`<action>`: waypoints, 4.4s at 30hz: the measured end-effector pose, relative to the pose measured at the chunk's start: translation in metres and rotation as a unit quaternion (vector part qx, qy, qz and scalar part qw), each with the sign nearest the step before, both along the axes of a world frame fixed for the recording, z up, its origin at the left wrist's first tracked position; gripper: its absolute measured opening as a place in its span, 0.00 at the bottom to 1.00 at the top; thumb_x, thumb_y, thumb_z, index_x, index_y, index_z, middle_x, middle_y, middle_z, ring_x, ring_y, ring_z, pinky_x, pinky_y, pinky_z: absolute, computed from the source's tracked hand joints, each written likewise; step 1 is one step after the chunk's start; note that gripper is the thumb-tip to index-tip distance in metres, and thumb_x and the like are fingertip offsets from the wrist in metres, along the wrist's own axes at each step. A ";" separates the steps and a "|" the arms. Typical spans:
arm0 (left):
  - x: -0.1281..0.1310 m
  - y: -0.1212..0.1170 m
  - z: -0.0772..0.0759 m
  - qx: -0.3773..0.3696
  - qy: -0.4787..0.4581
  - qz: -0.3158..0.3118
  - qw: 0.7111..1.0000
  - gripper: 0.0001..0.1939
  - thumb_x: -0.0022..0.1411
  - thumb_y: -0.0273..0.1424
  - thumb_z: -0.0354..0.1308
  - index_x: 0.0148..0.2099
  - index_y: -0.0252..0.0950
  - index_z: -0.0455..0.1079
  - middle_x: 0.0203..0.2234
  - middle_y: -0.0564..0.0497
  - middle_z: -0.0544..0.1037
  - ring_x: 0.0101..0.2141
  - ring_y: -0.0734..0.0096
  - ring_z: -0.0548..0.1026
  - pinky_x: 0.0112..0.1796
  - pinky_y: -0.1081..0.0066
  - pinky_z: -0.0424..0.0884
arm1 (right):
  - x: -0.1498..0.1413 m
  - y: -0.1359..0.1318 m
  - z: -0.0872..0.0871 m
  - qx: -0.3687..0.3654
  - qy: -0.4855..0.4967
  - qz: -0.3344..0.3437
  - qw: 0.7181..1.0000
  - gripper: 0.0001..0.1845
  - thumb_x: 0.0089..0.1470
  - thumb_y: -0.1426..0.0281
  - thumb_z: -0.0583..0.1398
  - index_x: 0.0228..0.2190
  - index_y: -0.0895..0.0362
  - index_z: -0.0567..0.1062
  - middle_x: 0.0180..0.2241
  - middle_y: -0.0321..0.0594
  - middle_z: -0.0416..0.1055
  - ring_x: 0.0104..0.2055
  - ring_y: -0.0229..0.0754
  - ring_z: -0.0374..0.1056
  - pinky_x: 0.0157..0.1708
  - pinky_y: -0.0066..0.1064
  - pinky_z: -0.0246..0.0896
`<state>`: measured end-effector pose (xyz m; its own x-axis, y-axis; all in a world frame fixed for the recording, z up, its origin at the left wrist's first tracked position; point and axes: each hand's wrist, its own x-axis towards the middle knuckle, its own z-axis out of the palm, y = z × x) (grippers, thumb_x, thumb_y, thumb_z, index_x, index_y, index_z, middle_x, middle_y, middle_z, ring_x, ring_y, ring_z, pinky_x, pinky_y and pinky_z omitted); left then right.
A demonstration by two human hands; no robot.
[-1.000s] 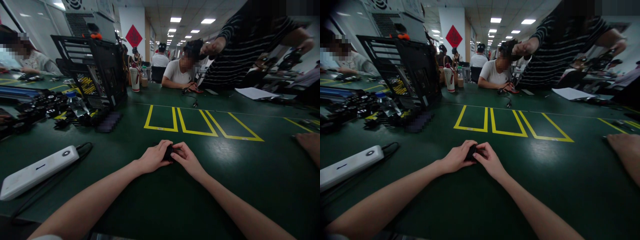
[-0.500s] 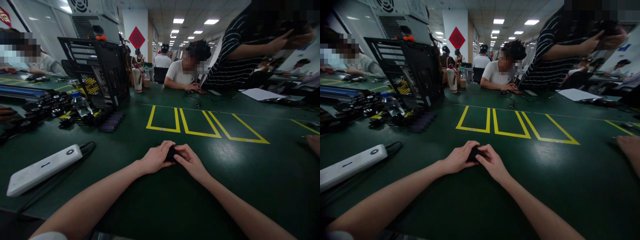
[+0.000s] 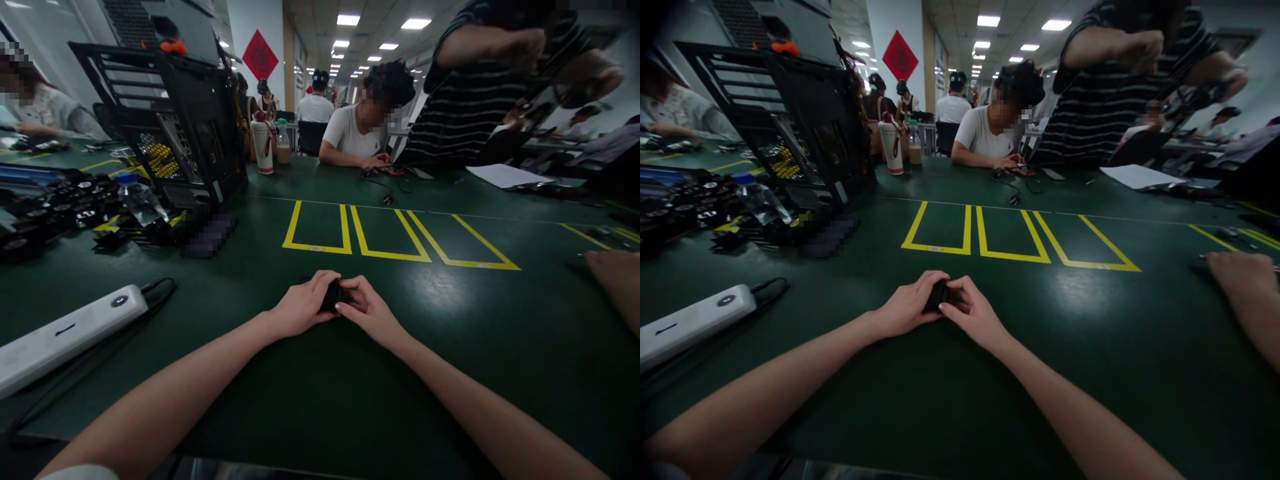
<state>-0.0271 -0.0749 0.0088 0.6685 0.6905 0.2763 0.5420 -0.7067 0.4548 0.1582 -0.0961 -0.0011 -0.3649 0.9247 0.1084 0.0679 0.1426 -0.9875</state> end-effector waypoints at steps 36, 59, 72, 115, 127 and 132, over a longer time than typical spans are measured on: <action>0.001 -0.001 0.003 -0.003 0.000 -0.002 1.000 0.32 0.56 0.33 0.57 0.56 0.40 0.43 0.52 0.45 0.59 0.41 0.63 0.70 0.37 0.62 0.71 | -0.003 -0.005 0.002 0.046 -0.032 -0.010 0.998 0.12 0.51 0.70 0.59 0.39 0.51 0.65 0.42 0.37 0.63 0.48 0.42 0.64 0.44 0.37 0.67; 0.000 -0.002 0.006 -0.006 0.006 -0.006 1.000 0.31 0.56 0.36 0.57 0.56 0.41 0.43 0.52 0.45 0.59 0.40 0.63 0.71 0.36 0.63 0.71 | -0.003 0.000 0.000 0.036 -0.038 -0.035 0.998 0.12 0.51 0.70 0.58 0.39 0.51 0.64 0.42 0.37 0.64 0.49 0.43 0.63 0.47 0.38 0.64; 0.000 0.000 -0.002 -0.001 -0.003 -0.001 1.000 0.32 0.55 0.34 0.57 0.56 0.41 0.43 0.52 0.44 0.59 0.40 0.63 0.71 0.35 0.64 0.71 | -0.003 -0.001 -0.003 0.030 0.001 -0.028 0.999 0.11 0.49 0.69 0.59 0.37 0.52 0.64 0.39 0.36 0.65 0.46 0.42 0.66 0.44 0.37 0.67; 0.000 -0.006 -0.004 0.014 -0.018 0.016 1.000 0.32 0.56 0.32 0.57 0.56 0.41 0.43 0.52 0.45 0.58 0.40 0.63 0.71 0.36 0.63 0.72 | -0.004 -0.007 -0.007 0.030 -0.036 -0.045 0.998 0.17 0.51 0.70 0.58 0.44 0.52 0.64 0.47 0.40 0.64 0.50 0.43 0.64 0.50 0.41 0.61; 0.003 -0.005 -0.004 0.009 -0.015 0.004 1.000 0.32 0.55 0.34 0.58 0.56 0.41 0.44 0.51 0.45 0.59 0.41 0.62 0.70 0.36 0.63 0.71 | -0.004 -0.004 -0.009 0.021 0.018 -0.049 0.998 0.14 0.49 0.71 0.60 0.38 0.51 0.65 0.42 0.36 0.65 0.47 0.42 0.66 0.46 0.38 0.65; 0.002 -0.004 -0.003 0.004 -0.013 0.000 1.000 0.32 0.55 0.33 0.58 0.56 0.40 0.43 0.51 0.45 0.59 0.40 0.63 0.70 0.35 0.64 0.71 | -0.003 -0.005 -0.006 0.008 -0.003 -0.047 0.999 0.16 0.49 0.70 0.60 0.42 0.52 0.64 0.45 0.39 0.65 0.50 0.43 0.64 0.49 0.40 0.62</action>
